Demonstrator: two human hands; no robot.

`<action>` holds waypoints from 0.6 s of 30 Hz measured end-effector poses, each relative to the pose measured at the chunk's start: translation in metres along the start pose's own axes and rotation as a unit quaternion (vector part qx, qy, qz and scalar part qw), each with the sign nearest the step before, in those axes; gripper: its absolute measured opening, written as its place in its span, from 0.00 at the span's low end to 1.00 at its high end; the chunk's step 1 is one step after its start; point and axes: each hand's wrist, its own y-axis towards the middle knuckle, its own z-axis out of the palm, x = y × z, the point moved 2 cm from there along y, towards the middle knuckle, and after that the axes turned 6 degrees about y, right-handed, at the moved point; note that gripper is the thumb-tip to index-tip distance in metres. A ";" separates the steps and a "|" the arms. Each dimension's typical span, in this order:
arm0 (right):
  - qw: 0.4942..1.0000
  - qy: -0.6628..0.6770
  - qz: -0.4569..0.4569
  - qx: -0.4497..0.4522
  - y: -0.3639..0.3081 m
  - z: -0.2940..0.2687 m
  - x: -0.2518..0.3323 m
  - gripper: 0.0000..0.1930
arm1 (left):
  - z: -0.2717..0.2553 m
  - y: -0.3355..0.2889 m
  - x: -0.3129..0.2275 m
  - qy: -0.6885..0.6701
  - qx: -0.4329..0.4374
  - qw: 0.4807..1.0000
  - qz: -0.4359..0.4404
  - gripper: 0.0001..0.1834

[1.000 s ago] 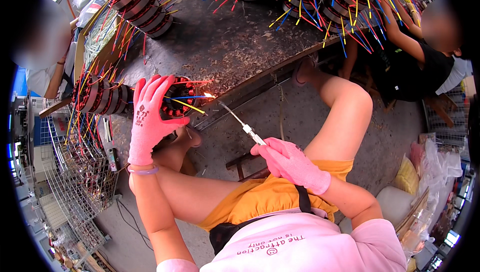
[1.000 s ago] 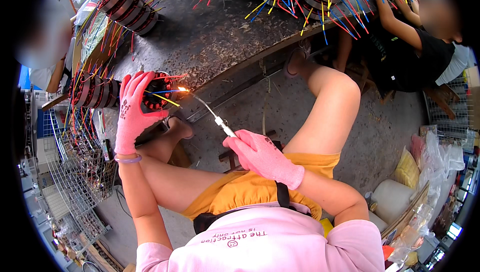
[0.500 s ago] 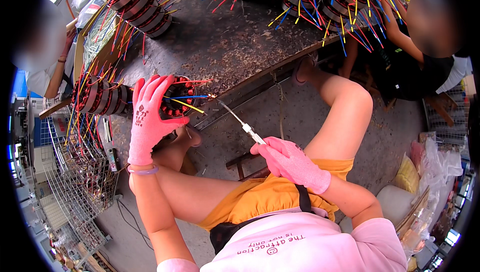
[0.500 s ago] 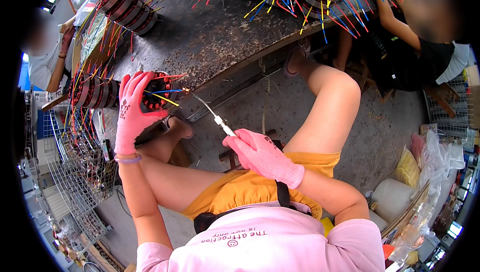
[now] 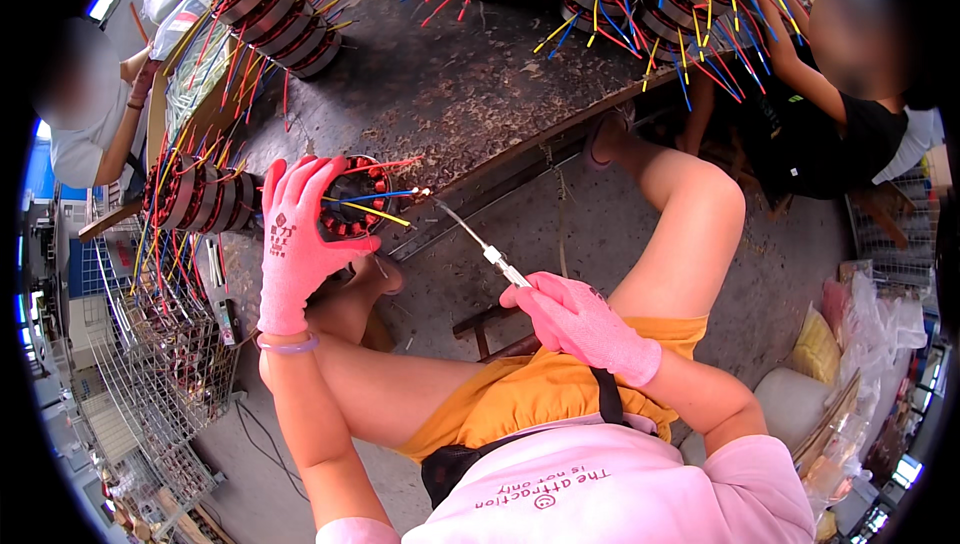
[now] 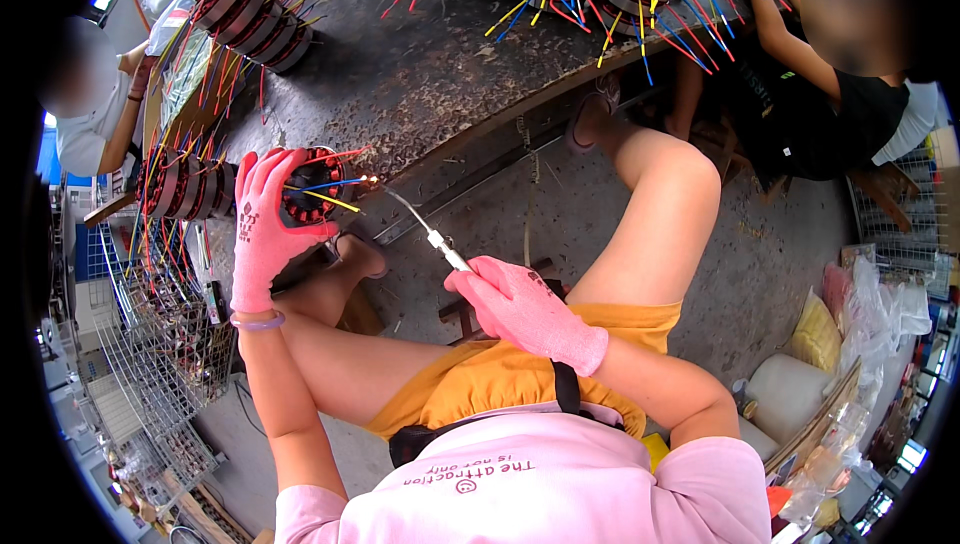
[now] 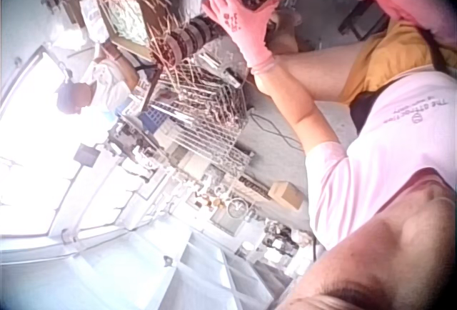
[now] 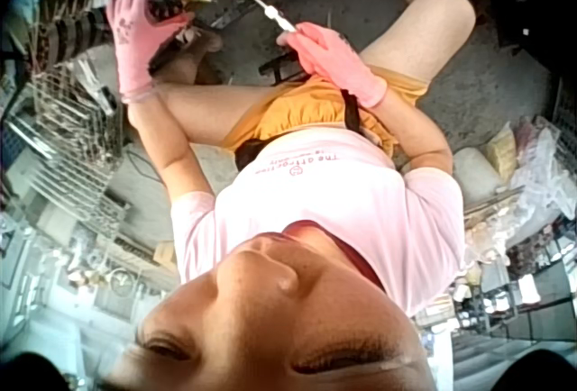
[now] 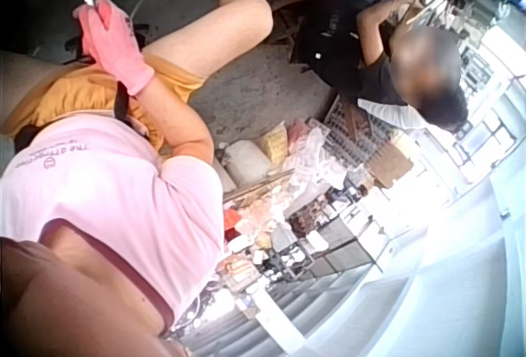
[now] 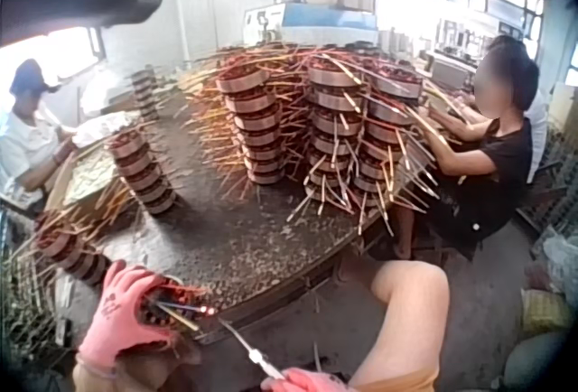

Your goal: The person uses a small lighter or heating tool to apply heat to the ends of colored wires protruding from a circular electrical component, repeating the process for multiple wires on the same component.

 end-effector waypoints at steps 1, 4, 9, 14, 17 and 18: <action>1.000 -0.004 -0.003 0.001 0.000 0.000 0.000 0.15 | 0.001 0.000 0.000 0.000 0.000 1.000 0.001 0.49; 1.000 0.001 0.002 -0.004 0.000 0.001 0.000 0.15 | 0.001 0.000 0.001 0.001 -0.001 1.000 0.002 0.49; 1.000 0.025 -0.005 -0.016 0.001 0.002 -0.003 0.16 | 0.001 -0.001 0.001 0.004 -0.002 1.000 0.004 0.49; 1.000 0.020 -0.002 -0.016 0.001 0.002 -0.002 0.16 | 0.000 0.000 0.000 0.001 -0.005 1.000 0.006 0.48; 1.000 0.021 0.010 -0.013 0.001 0.001 -0.001 0.15 | 0.000 -0.001 0.000 0.006 -0.008 1.000 0.013 0.48; 1.000 0.019 0.018 -0.011 0.000 0.001 0.001 0.15 | 0.000 -0.001 0.000 0.010 -0.009 1.000 0.016 0.48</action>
